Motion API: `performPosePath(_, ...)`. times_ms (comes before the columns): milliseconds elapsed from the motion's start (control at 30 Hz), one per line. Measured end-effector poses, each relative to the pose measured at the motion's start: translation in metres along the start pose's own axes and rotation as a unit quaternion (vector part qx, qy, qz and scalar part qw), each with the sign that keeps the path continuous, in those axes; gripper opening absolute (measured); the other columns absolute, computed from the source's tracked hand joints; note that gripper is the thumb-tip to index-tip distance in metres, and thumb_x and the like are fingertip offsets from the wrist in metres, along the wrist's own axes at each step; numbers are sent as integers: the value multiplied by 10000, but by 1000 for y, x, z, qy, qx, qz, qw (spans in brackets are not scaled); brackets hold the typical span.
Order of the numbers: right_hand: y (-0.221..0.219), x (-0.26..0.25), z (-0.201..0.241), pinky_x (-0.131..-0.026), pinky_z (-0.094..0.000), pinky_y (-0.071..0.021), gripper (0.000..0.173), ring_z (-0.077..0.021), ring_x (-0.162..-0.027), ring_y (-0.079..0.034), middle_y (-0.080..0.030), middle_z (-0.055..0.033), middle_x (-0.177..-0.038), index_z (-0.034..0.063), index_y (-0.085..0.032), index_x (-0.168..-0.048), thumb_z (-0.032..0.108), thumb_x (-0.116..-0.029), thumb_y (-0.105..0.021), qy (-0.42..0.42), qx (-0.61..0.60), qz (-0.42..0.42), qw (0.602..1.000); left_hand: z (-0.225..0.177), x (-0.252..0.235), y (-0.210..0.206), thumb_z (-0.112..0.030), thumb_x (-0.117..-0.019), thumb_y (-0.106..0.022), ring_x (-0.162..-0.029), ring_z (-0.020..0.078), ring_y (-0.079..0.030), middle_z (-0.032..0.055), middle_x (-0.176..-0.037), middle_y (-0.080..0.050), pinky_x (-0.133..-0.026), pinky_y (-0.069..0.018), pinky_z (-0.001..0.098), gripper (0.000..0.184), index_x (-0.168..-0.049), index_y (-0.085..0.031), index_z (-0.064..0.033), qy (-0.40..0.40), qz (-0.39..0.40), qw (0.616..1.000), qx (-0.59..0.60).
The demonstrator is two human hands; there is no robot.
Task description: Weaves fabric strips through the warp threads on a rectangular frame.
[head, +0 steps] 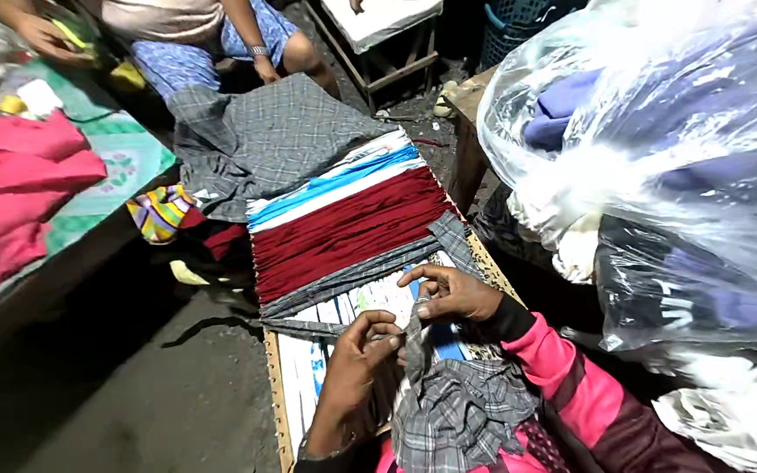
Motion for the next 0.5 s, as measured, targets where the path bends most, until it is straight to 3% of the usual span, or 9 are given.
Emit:
performPosePath(67,3,9,-3,-557,-211,-496,512,-57,-616,-571,-654,-16,-824,60,-568,-1368,98,-889,-744,1,-7,-15,1000,-6,2,4,13,-941,-623,-808,302,-731,214,-1186,-666,-695,-657,457,300,-1239,-589,15,-24,-24,999,40)
performPosePath(167,6,15,-7,-550,-205,-478,476,-56,-623,-566,-658,-19,-845,63,-588,-1352,115,-903,-737,-3,3,-48,999,-6,-5,8,-58,-957,-635,-839,278,-727,169,-1080,-694,-742,-650,433,202,-1143,-632,19,-56,-93,993,-56)
performPosePath(267,6,15,-6,-620,-258,-553,439,-107,-689,-638,-685,-54,-886,50,-589,-1350,109,-933,-714,-20,22,-66,997,7,-16,-3,-214,-989,-657,-887,193,-727,86,-1022,-731,-797,-631,373,272,-1179,-673,-20,30,-22,976,-216)
performPosePath(333,8,14,-5,-699,-293,-588,412,-120,-729,-665,-693,-55,-876,34,-604,-1327,100,-935,-713,-16,30,-65,997,16,-18,-23,-263,-980,-674,-925,157,-715,56,-1047,-739,-851,-608,362,357,-1263,-656,-45,70,34,970,-229)
performPosePath(367,11,13,-5,-725,-301,-590,393,-116,-739,-663,-694,-47,-865,34,-621,-1310,119,-939,-717,-11,47,-70,996,18,-16,-34,-230,-986,-667,-912,167,-730,66,-1034,-752,-843,-624,363,336,-1271,-656,-53,73,49,977,-194)
performPosePath(433,23,13,-8,-762,-324,-578,321,-118,-773,-668,-717,-42,-875,54,-669,-1250,159,-951,-717,-4,132,-126,983,19,-7,-54,-156,-1036,-577,-722,187,-687,84,-849,-708,-686,-612,363,258,-1250,-660,-38,59,73,987,-133)
performPosePath(500,43,15,-12,-833,-393,-601,315,-158,-900,-704,-737,-44,-1008,104,-690,-1239,221,-949,-731,-1,325,-246,913,13,2,-62,-183,-1070,-492,-599,143,-604,33,-736,-628,-588,-564,332,248,-1193,-671,-64,16,124,969,-214)
Point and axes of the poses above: each hand's wrist, its own x-axis away from the middle knuckle, its own y-axis out of the back of the hand, z = x × y, the point moved 3 cm from there along -x, towards the middle knuckle
